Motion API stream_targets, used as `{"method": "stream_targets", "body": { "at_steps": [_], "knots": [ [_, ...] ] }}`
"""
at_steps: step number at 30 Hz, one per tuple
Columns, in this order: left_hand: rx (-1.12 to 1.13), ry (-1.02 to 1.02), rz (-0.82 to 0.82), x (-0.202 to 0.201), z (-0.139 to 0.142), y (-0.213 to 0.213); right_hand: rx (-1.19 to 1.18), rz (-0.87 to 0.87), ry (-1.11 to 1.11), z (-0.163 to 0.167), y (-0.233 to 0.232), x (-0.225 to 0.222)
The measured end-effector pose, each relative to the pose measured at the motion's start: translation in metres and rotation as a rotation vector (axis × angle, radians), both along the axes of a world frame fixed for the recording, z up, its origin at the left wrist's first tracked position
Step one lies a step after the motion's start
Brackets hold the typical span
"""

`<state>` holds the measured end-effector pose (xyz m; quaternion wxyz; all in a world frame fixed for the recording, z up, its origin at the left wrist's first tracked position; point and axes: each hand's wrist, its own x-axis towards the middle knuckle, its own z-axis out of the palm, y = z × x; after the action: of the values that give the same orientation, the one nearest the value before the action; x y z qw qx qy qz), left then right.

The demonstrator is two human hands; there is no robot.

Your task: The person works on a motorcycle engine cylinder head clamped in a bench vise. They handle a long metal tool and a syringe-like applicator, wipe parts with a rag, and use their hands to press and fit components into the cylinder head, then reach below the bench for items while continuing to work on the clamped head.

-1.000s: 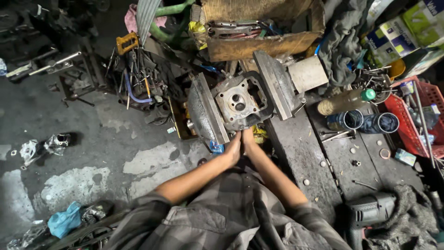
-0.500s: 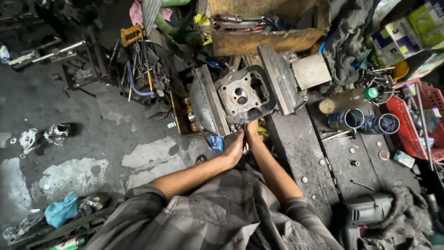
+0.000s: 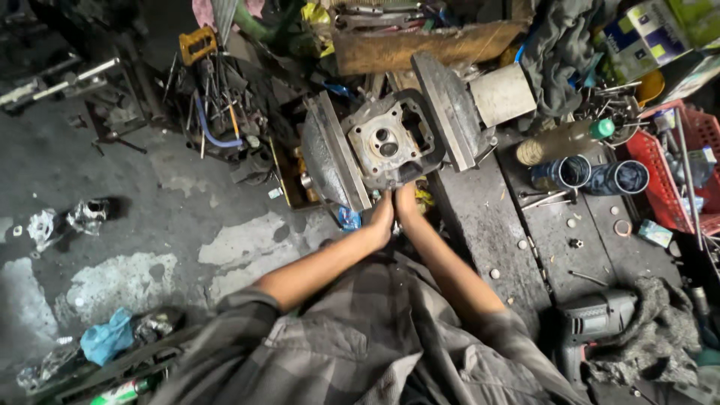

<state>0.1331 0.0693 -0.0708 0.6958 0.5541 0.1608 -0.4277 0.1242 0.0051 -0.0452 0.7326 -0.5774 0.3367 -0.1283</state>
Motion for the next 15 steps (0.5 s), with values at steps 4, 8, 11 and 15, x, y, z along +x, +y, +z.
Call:
{"method": "stream_targets", "body": {
  "at_steps": [4,8,11,15],
  "knots": [
    [-0.016,0.405,-0.248,0.018,0.003,-0.001,0.266,-0.023,0.390,-0.004,0.017,-0.014],
    [-0.064,-0.008,0.015,-0.004,0.002,0.002,0.292,-0.036,0.007,-0.013,-0.001,0.006],
    [-0.171,-0.049,0.000,-0.015,-0.003,0.001,0.047,0.015,0.007,-0.012,-0.011,0.008],
    [-0.100,0.115,-0.188,0.019,-0.009,-0.003,0.342,0.008,0.059,-0.020,0.012,-0.015]
  ]
}}
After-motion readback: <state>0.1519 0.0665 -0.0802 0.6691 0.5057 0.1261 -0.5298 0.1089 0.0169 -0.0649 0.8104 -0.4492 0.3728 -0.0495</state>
